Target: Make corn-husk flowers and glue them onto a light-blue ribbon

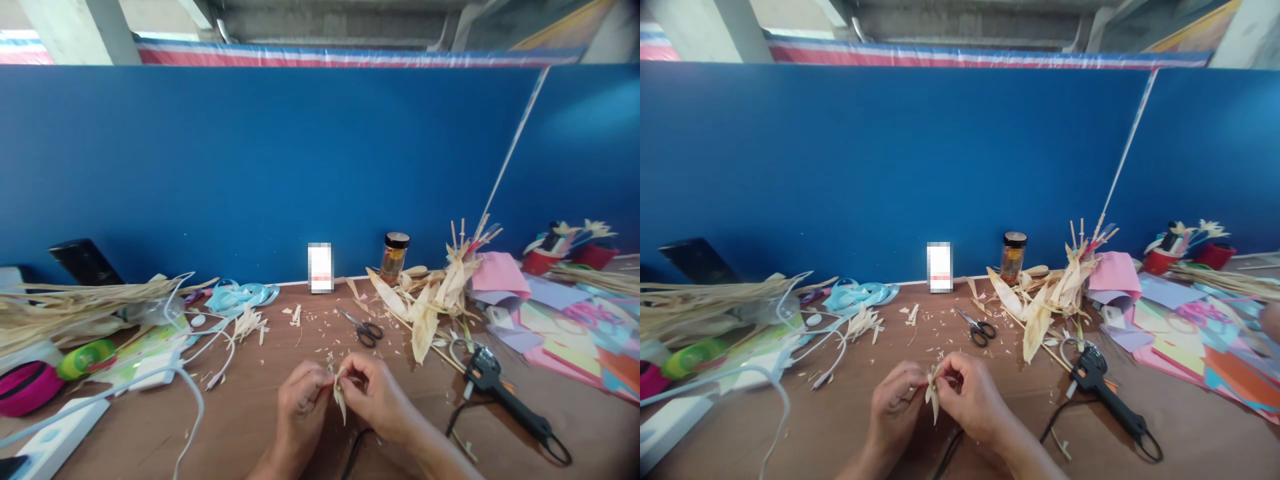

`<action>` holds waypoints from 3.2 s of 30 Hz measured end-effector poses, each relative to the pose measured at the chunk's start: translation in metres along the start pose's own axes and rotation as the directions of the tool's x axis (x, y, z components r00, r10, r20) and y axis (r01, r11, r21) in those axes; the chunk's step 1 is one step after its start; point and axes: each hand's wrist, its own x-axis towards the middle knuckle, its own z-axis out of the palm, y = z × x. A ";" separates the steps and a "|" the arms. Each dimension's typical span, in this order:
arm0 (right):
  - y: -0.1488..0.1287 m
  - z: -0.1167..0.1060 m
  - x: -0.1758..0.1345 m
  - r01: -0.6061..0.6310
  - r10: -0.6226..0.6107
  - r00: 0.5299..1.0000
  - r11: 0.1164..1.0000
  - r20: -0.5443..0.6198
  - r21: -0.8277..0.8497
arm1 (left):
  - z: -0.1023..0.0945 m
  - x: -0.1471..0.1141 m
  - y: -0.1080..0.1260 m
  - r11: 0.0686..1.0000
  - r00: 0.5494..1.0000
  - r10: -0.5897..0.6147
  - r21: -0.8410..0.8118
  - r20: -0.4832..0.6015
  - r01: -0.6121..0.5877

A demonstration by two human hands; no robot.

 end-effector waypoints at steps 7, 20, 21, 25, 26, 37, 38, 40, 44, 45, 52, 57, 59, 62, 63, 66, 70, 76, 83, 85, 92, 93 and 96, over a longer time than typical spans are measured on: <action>0.005 0.001 0.006 -0.065 0.065 0.998 0.989 0.000 0.134 | 0.000 0.001 -0.002 0.998 0.999 -0.048 -0.040 0.012 0.048; 0.009 0.001 0.008 -0.023 0.034 0.998 0.978 -0.051 0.205 | -0.001 0.004 0.000 0.994 0.993 -0.109 0.006 0.039 0.109; 0.008 0.001 0.008 -0.011 0.023 0.998 0.977 -0.057 0.213 | -0.001 0.004 0.001 0.993 0.993 -0.118 0.014 0.029 0.117; 0.005 -0.001 0.007 0.010 0.001 0.999 0.973 -0.048 0.229 | -0.001 0.005 0.003 0.988 0.988 -0.154 0.021 0.015 0.153; 0.005 -0.001 0.007 0.009 0.001 0.999 0.972 -0.039 0.237 | -0.002 0.005 0.004 0.987 0.987 -0.160 0.017 0.014 0.159; 0.006 0.000 -0.001 0.258 -0.294 0.886 0.955 -0.357 -0.146 | -0.002 0.005 0.002 0.962 0.959 -0.272 -0.037 -0.076 0.270; 0.006 0.000 -0.003 0.319 -0.394 0.848 0.913 -0.354 -0.253 | -0.002 0.005 0.001 0.957 0.954 -0.289 -0.048 -0.082 0.285; 0.006 0.001 -0.006 0.397 -0.532 0.791 0.822 -0.303 -0.407 | -0.001 0.005 -0.001 0.947 0.943 -0.319 -0.072 -0.090 0.313; 0.007 0.005 -0.007 0.399 -0.535 0.806 0.807 -0.253 -0.436 | 0.000 0.005 -0.004 0.934 0.934 -0.350 -0.099 -0.074 0.343; 0.007 0.005 -0.007 0.386 -0.504 0.825 0.833 -0.255 -0.395 | 0.000 0.005 -0.004 0.932 0.932 -0.356 -0.095 -0.069 0.349; 0.004 0.006 -0.005 0.181 -0.199 0.940 0.980 -0.279 -0.087 | 0.000 0.005 -0.001 0.951 0.950 -0.306 -0.057 -0.056 0.303; 0.009 0.005 -0.010 0.380 -0.525 0.777 0.831 -0.348 -0.406 | -0.003 0.003 -0.006 0.972 0.968 -0.235 -0.017 -0.087 0.234; 0.011 0.007 -0.010 0.416 -0.622 0.728 0.734 -0.287 -0.536 | -0.004 0.003 -0.006 0.979 0.976 -0.199 0.031 -0.084 0.202; 0.011 0.009 -0.009 0.411 -0.665 0.710 0.659 -0.232 -0.630 | -0.005 0.002 -0.005 0.981 0.988 -0.139 0.127 -0.070 0.147; 0.011 0.010 -0.009 0.411 -0.672 0.705 0.648 -0.227 -0.641 | -0.005 0.002 -0.005 0.980 0.990 -0.122 0.148 -0.069 0.131; 0.010 0.009 -0.008 0.418 -0.685 0.696 0.629 -0.215 -0.655 | -0.004 0.003 -0.004 0.984 0.991 -0.118 0.128 -0.068 0.126; 0.010 0.006 -0.007 0.444 -0.705 0.686 0.601 -0.179 -0.665 | -0.002 0.005 -0.003 0.969 0.967 -0.247 0.012 -0.056 0.248; 0.011 0.007 -0.006 0.467 -0.726 0.671 0.571 -0.151 -0.675 | -0.001 0.005 -0.002 0.904 0.910 -0.415 -0.123 -0.010 0.410; 0.013 0.008 -0.005 0.467 -0.712 0.690 0.576 -0.131 -0.670 | 0.002 0.003 -0.006 0.826 0.858 -0.514 -0.263 0.010 0.498; 0.012 0.008 -0.005 0.469 -0.710 0.694 0.573 -0.121 -0.672 | 0.002 0.004 -0.005 0.809 0.848 -0.530 -0.290 0.014 0.510; 0.013 0.008 -0.004 0.471 -0.700 0.704 0.583 -0.117 -0.662 | 0.002 0.006 -0.002 0.769 0.827 -0.562 -0.346 0.034 0.537; 0.013 0.008 -0.004 0.471 -0.693 0.711 0.593 -0.117 -0.653 | 0.002 0.006 -0.001 0.772 0.828 -0.560 -0.342 0.034 0.536; 0.017 0.009 -0.003 0.463 -0.667 0.730 0.642 -0.147 -0.611 | 0.002 0.005 0.000 0.823 0.854 -0.520 -0.264 0.008 0.503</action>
